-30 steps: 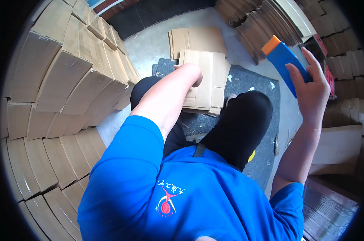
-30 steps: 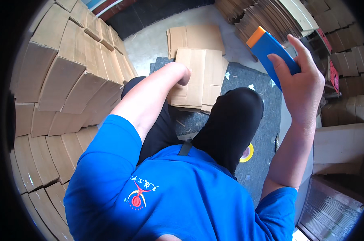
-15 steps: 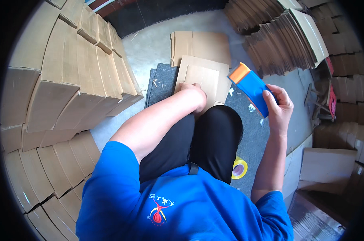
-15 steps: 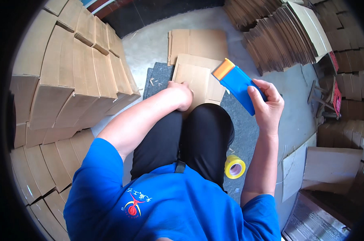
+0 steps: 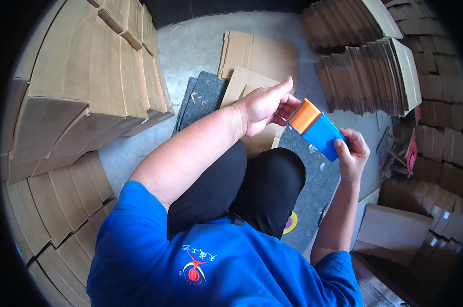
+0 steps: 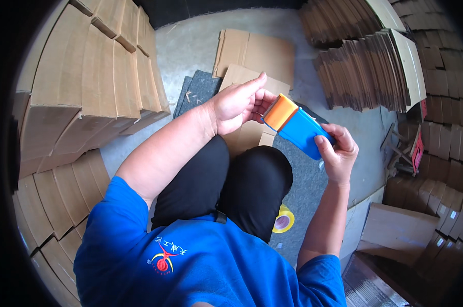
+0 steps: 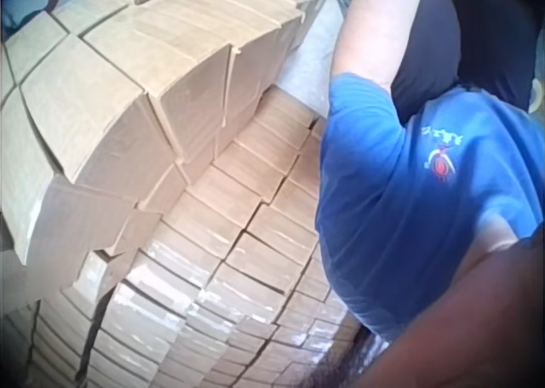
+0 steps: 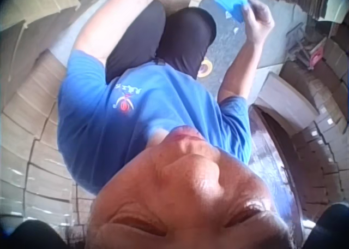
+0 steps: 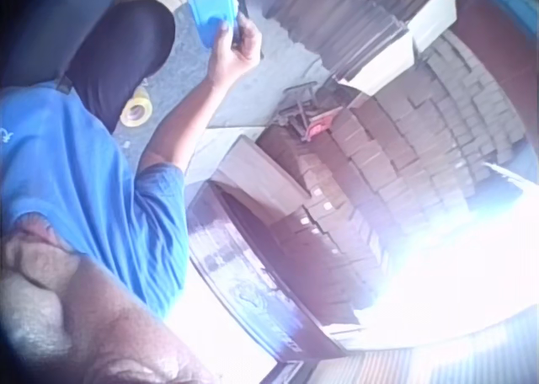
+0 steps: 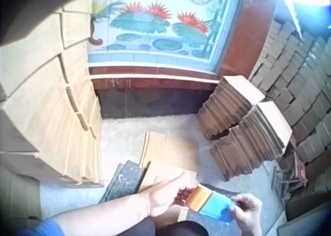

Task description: Folding flat cardboard into boxes and sealing them using a tape dispenser.

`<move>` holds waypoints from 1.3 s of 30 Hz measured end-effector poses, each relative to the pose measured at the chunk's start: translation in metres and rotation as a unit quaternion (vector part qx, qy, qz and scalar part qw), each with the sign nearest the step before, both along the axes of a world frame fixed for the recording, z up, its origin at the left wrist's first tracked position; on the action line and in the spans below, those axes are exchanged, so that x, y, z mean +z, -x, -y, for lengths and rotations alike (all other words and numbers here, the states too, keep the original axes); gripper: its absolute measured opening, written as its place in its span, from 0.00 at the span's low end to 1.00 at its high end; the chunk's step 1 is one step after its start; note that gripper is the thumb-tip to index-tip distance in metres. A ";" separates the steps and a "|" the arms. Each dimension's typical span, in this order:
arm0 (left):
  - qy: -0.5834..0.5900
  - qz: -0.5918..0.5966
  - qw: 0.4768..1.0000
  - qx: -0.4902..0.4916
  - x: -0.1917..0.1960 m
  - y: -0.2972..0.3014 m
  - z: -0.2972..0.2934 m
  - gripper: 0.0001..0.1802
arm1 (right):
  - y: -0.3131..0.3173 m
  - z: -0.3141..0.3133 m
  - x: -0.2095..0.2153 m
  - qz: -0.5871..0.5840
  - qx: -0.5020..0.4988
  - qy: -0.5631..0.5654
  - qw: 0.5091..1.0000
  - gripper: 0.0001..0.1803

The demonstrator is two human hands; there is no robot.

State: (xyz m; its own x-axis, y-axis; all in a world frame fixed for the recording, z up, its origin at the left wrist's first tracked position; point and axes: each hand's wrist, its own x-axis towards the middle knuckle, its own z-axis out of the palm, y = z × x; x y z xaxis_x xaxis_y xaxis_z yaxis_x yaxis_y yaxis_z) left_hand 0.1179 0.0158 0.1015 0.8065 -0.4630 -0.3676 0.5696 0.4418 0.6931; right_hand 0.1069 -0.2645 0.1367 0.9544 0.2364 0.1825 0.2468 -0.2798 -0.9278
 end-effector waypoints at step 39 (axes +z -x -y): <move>-0.334 -0.161 0.924 0.096 -0.198 0.001 -0.047 0.34 | -0.093 0.005 -0.106 -0.161 0.009 0.151 0.975 0.11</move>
State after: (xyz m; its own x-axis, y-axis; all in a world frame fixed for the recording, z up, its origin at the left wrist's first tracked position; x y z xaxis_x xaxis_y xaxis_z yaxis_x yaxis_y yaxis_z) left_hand 0.1170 0.0627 -0.0962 0.6487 0.0944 -0.7552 0.7497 0.0916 0.6554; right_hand 0.2003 -0.2693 0.0312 0.9461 0.2495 -0.2065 -0.0366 -0.5510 -0.8337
